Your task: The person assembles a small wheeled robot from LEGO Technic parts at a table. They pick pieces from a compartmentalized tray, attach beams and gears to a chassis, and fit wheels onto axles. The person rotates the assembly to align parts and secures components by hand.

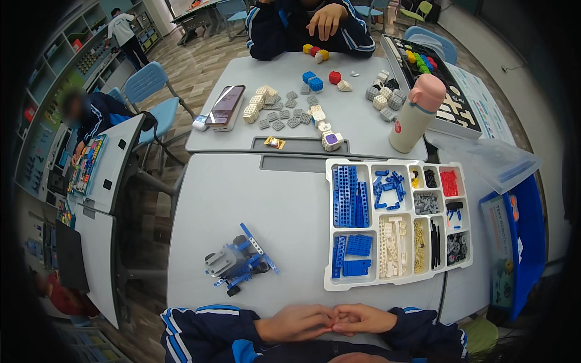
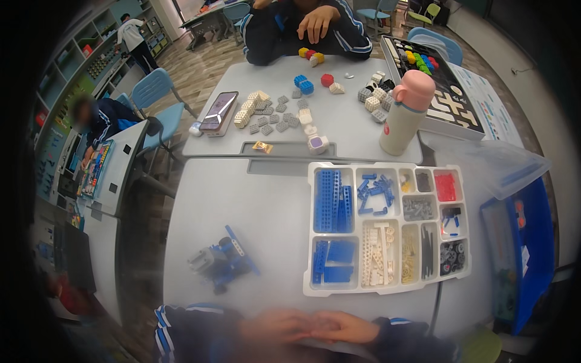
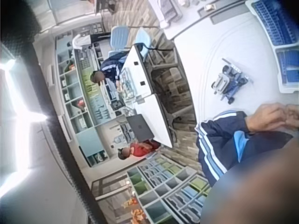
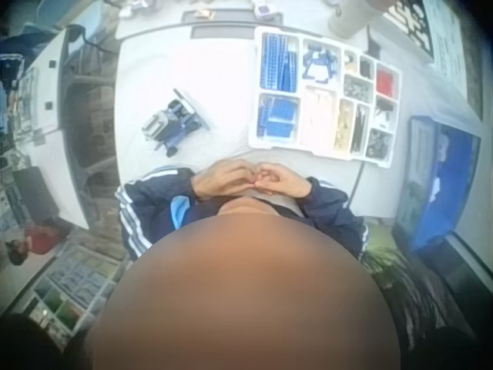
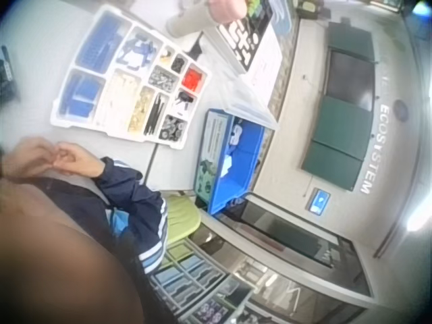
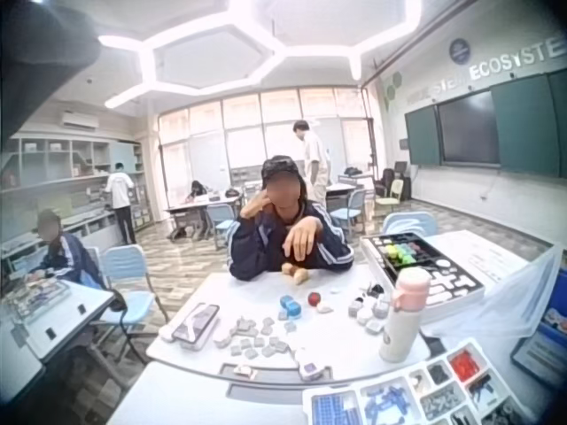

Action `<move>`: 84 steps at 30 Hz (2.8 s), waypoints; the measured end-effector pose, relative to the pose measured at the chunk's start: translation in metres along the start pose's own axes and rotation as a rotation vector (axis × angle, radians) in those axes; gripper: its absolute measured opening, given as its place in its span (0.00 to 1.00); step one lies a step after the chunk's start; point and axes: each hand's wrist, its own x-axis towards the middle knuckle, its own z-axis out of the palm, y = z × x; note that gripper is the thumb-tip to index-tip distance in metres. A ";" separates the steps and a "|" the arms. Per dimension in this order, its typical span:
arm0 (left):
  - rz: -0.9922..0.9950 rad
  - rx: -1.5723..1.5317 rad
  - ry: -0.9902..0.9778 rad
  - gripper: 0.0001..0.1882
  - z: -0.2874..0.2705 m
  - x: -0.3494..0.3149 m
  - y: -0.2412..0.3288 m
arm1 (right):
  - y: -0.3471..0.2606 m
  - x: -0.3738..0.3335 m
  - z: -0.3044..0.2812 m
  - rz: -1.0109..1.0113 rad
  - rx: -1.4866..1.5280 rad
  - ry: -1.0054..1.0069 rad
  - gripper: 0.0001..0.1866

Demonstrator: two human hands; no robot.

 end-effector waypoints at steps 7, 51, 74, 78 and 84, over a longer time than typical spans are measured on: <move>0.031 -0.019 -0.025 0.12 0.001 -0.001 -0.004 | -0.001 -0.001 0.002 -0.020 -0.011 0.001 0.14; 0.109 -0.102 0.042 0.13 0.005 0.001 0.000 | 0.015 -0.013 0.001 0.058 -0.142 0.308 0.28; -0.016 -0.070 -0.084 0.12 0.000 0.002 0.003 | 0.005 0.000 -0.001 -0.067 -0.068 -0.018 0.14; -0.035 -0.069 -0.075 0.13 -0.004 0.003 0.007 | 0.003 0.000 0.002 -0.038 0.010 -0.008 0.13; -0.018 -0.041 -0.055 0.13 -0.004 0.004 0.006 | 0.004 0.000 0.000 -0.011 -0.009 -0.007 0.12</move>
